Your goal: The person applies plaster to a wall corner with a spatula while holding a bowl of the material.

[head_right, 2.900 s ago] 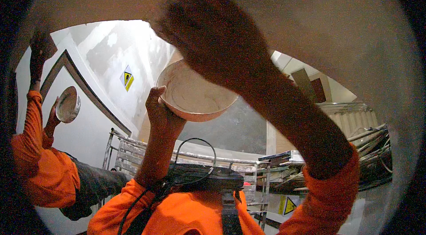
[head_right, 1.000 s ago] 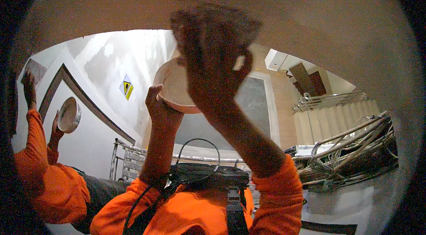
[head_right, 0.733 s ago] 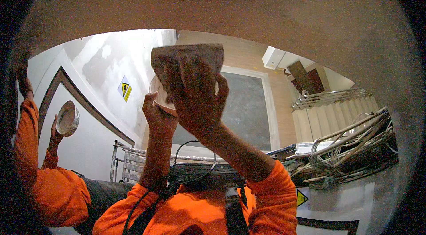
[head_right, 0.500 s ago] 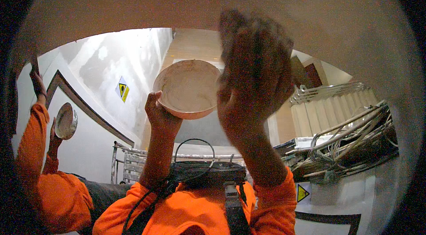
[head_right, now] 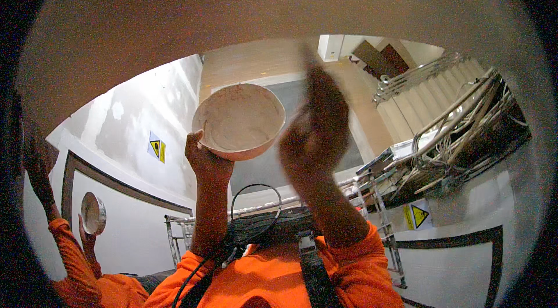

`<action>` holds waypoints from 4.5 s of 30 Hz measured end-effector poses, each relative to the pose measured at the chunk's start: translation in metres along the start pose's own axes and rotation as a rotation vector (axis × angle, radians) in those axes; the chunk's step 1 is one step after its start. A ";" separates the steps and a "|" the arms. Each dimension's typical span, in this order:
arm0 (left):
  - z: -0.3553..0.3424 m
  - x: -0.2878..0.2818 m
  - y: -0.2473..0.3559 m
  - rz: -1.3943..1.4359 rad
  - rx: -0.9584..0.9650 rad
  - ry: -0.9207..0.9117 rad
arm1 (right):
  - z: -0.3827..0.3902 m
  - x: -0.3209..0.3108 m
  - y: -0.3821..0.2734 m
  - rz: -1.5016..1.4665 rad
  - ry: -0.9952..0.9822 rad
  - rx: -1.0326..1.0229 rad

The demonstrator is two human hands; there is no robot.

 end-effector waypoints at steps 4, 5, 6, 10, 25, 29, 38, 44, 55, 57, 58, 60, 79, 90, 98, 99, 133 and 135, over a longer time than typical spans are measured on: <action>-0.008 0.007 -0.008 0.004 -0.014 -0.001 | -0.015 0.001 0.025 0.164 0.141 0.162; -0.010 0.007 -0.006 0.012 -0.012 -0.006 | -0.014 0.020 0.013 0.215 0.215 0.032; -0.013 0.014 -0.010 0.031 -0.031 -0.021 | -0.013 0.030 -0.003 0.115 0.180 0.026; -0.014 0.020 -0.005 -0.149 0.003 0.039 | 0.012 0.081 -0.064 -0.258 -0.095 -0.218; -0.001 0.005 -0.007 -0.101 0.027 0.044 | 0.016 0.043 0.025 -0.927 0.166 0.524; -0.005 0.002 -0.005 -0.104 0.020 0.020 | 0.019 0.037 -0.001 -1.889 0.253 0.746; -0.004 0.014 -0.022 -0.104 0.028 0.039 | 0.010 -0.045 0.088 -0.189 0.176 0.437; -0.014 0.016 -0.045 -0.013 -0.057 -0.008 | -0.012 0.029 0.060 0.168 0.123 0.078; -0.012 0.016 -0.063 0.013 -0.044 0.029 | -0.027 -0.037 0.081 0.195 0.210 0.126; -0.019 0.012 -0.071 0.054 -0.066 -0.014 | -0.009 0.009 0.078 0.233 0.119 0.082; -0.023 0.011 -0.073 0.085 -0.088 -0.047 | 0.004 0.025 0.069 -0.001 0.080 0.111; -0.021 0.031 -0.070 0.155 -0.052 -0.157 | 0.020 0.035 0.018 -0.021 -0.062 -0.003; 0.015 0.022 -0.072 -0.182 -0.195 -0.092 | 0.003 0.052 0.073 0.427 -1.429 -0.269; 0.014 0.002 -0.100 -0.149 -0.320 0.057 | 0.056 0.113 0.084 -0.213 -2.076 -0.119; 0.011 0.031 -0.073 -0.036 -0.265 0.085 | 0.009 0.044 0.138 -1.193 -1.424 0.338; 0.004 0.033 -0.065 -0.013 -0.229 0.074 | 0.000 0.029 0.124 -1.135 -1.228 0.461; -0.092 0.092 0.049 -0.109 -0.075 -0.026 | -0.101 0.084 -0.041 0.079 0.093 -0.025; -0.099 0.093 0.066 -0.072 0.025 -0.162 | -0.098 0.088 -0.082 0.099 -0.003 -0.027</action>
Point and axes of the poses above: each hand's wrist, its own z-axis away from the middle knuckle, its own x-axis out of the palm, y = z × x, the point moved 6 cm from there along -z, towards the middle knuckle, and after that the axes turned 13 degrees about -y, right-handed, at the moved point
